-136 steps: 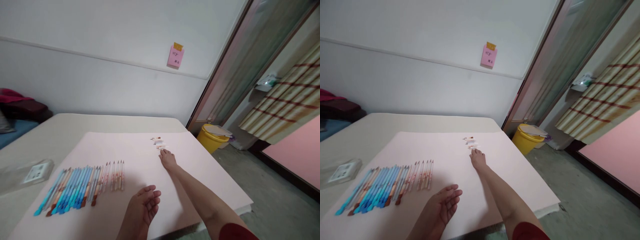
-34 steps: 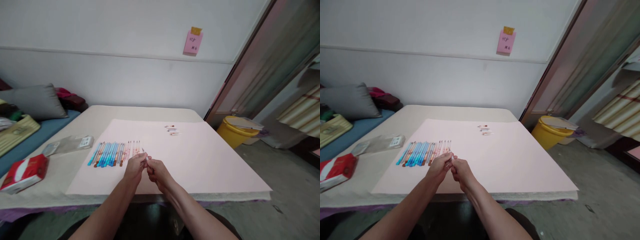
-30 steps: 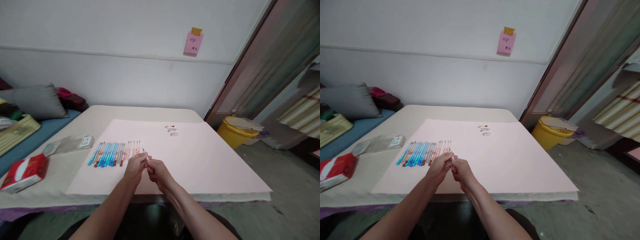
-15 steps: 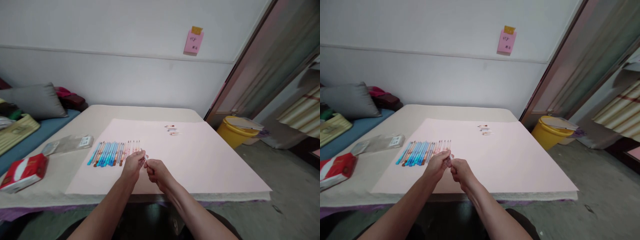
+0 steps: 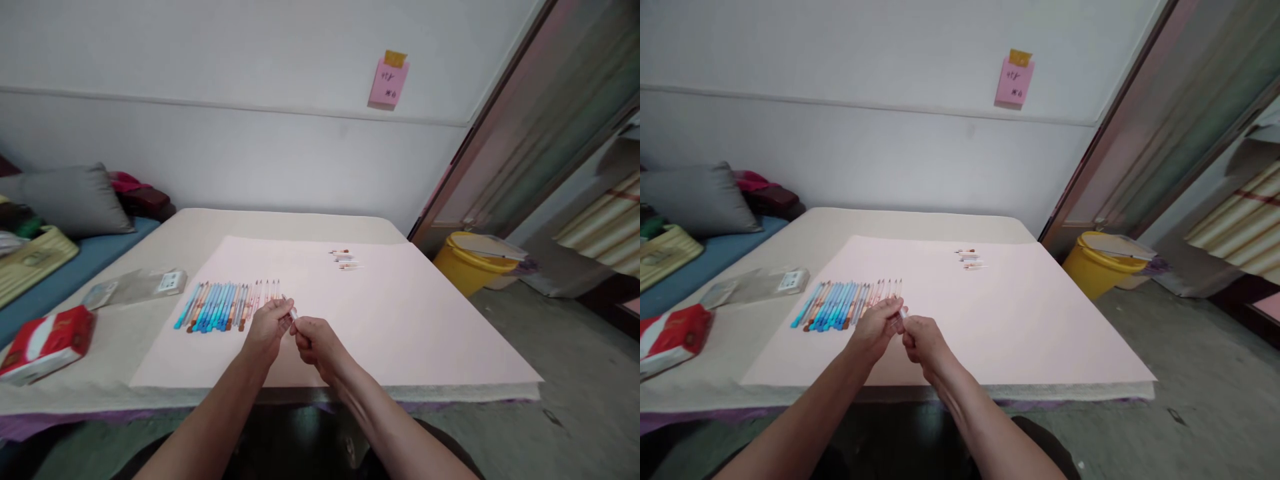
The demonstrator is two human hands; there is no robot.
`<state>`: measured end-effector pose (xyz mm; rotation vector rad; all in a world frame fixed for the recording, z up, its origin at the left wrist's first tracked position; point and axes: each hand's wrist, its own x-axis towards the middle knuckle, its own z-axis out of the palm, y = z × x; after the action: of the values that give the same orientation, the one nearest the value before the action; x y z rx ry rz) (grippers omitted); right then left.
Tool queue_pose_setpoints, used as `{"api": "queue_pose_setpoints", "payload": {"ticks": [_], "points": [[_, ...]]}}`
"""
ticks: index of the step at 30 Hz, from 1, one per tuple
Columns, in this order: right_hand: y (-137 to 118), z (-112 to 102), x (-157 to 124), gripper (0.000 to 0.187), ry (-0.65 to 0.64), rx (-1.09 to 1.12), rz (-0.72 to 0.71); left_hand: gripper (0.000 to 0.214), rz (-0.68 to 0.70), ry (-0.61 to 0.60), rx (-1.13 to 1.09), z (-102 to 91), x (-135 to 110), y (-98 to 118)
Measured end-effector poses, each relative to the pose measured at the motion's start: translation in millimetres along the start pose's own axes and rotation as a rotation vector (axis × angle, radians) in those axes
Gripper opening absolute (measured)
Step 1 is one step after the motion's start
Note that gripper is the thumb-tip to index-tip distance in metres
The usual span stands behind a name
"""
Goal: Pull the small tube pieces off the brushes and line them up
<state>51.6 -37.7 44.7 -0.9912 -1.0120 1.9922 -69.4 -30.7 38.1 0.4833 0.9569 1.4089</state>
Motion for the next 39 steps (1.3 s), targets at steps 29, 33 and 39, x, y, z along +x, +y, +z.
{"api": "queue_pose_setpoints", "payload": {"ticks": [29, 33, 39], "points": [[-5.9, -5.3, 0.5, 0.006, -0.001, 0.060, 0.077, 0.021, -0.011, 0.036, 0.039, 0.6, -0.4, 0.6], [-5.8, -6.9, 0.9, 0.007, 0.006, 0.063, 0.071, 0.023, -0.031, 0.003, 0.040, -1.6, -0.1, 0.4], [-4.8, -8.9, 4.0, 0.007, 0.028, 0.050, 0.050, 0.027, -0.050, -0.043, 0.027, 1.6, -0.3, 1.2]]}}
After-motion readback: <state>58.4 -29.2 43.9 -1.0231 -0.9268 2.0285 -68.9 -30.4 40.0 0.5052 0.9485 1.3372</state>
